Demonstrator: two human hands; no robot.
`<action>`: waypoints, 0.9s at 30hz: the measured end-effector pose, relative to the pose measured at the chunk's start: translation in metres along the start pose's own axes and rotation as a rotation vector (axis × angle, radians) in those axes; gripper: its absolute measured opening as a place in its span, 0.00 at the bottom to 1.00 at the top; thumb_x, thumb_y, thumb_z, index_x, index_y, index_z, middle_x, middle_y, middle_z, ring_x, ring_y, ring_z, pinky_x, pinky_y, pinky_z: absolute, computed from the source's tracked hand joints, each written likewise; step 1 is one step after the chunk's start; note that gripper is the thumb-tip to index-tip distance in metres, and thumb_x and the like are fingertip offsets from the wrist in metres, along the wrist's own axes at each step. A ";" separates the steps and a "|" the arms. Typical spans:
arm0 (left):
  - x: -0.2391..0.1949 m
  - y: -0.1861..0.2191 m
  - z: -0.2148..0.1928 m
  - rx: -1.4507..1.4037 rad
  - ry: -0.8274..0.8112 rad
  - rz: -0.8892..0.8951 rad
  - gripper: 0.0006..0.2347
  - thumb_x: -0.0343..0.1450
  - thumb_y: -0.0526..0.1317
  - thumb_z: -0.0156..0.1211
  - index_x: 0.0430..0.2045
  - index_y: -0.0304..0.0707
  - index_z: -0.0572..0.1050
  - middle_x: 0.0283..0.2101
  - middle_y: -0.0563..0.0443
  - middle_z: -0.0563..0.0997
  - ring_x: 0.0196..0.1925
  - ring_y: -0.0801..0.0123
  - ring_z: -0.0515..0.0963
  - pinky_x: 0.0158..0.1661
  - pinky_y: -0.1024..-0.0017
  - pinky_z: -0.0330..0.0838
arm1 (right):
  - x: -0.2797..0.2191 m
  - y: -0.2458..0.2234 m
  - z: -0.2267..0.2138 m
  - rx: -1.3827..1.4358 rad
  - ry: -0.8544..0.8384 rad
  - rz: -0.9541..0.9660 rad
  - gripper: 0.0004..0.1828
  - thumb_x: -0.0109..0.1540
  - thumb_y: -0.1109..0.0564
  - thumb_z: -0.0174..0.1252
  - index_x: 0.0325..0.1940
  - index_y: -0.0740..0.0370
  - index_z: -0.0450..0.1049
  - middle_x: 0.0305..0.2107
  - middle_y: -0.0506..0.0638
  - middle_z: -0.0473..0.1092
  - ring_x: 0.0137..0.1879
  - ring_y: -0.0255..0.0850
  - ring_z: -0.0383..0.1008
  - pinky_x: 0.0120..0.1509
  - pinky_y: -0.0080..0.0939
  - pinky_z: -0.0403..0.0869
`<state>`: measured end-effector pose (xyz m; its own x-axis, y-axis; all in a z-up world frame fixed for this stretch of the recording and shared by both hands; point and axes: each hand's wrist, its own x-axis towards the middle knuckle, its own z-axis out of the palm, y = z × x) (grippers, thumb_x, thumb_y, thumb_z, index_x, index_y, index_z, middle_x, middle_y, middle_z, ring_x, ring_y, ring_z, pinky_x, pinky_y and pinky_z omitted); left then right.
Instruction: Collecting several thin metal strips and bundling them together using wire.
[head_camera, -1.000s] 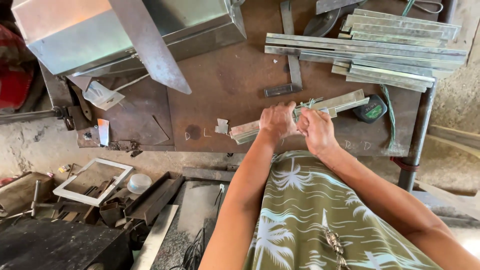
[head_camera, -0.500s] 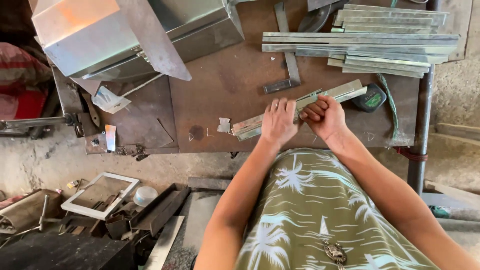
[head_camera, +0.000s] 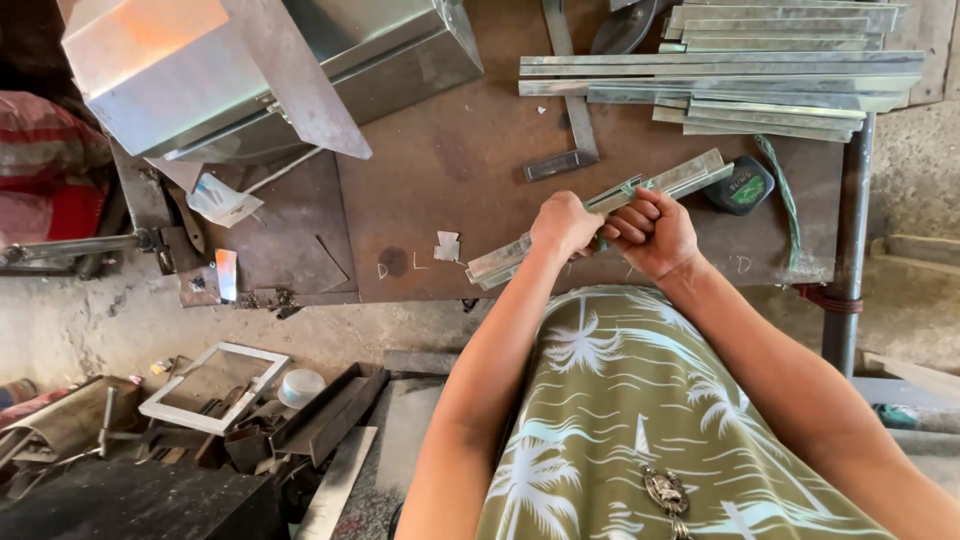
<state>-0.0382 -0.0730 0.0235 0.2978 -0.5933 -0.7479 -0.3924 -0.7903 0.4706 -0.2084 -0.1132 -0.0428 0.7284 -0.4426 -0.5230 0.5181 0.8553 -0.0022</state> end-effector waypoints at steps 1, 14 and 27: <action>0.006 -0.006 0.006 0.004 0.011 -0.002 0.14 0.64 0.45 0.59 0.18 0.28 0.81 0.23 0.37 0.84 0.33 0.49 0.89 0.39 0.59 0.83 | 0.000 0.002 0.001 0.015 -0.036 0.018 0.29 0.74 0.52 0.43 0.18 0.51 0.48 0.14 0.43 0.46 0.23 0.38 0.45 0.42 0.42 0.60; 0.020 -0.062 0.031 -0.093 0.152 0.257 0.14 0.67 0.46 0.58 0.26 0.32 0.82 0.28 0.31 0.81 0.35 0.46 0.84 0.40 0.56 0.76 | -0.031 0.006 0.053 -0.096 0.117 -0.052 0.14 0.65 0.53 0.43 0.27 0.60 0.63 0.24 0.50 0.61 0.35 0.46 0.65 0.54 0.48 0.67; 0.018 -0.070 0.028 -0.277 0.038 0.380 0.13 0.70 0.44 0.62 0.24 0.29 0.81 0.16 0.46 0.77 0.19 0.71 0.76 0.25 0.67 0.70 | -0.044 0.005 0.023 -1.065 0.290 -0.220 0.12 0.71 0.58 0.55 0.50 0.69 0.79 0.30 0.46 0.73 0.36 0.31 0.68 0.43 0.32 0.68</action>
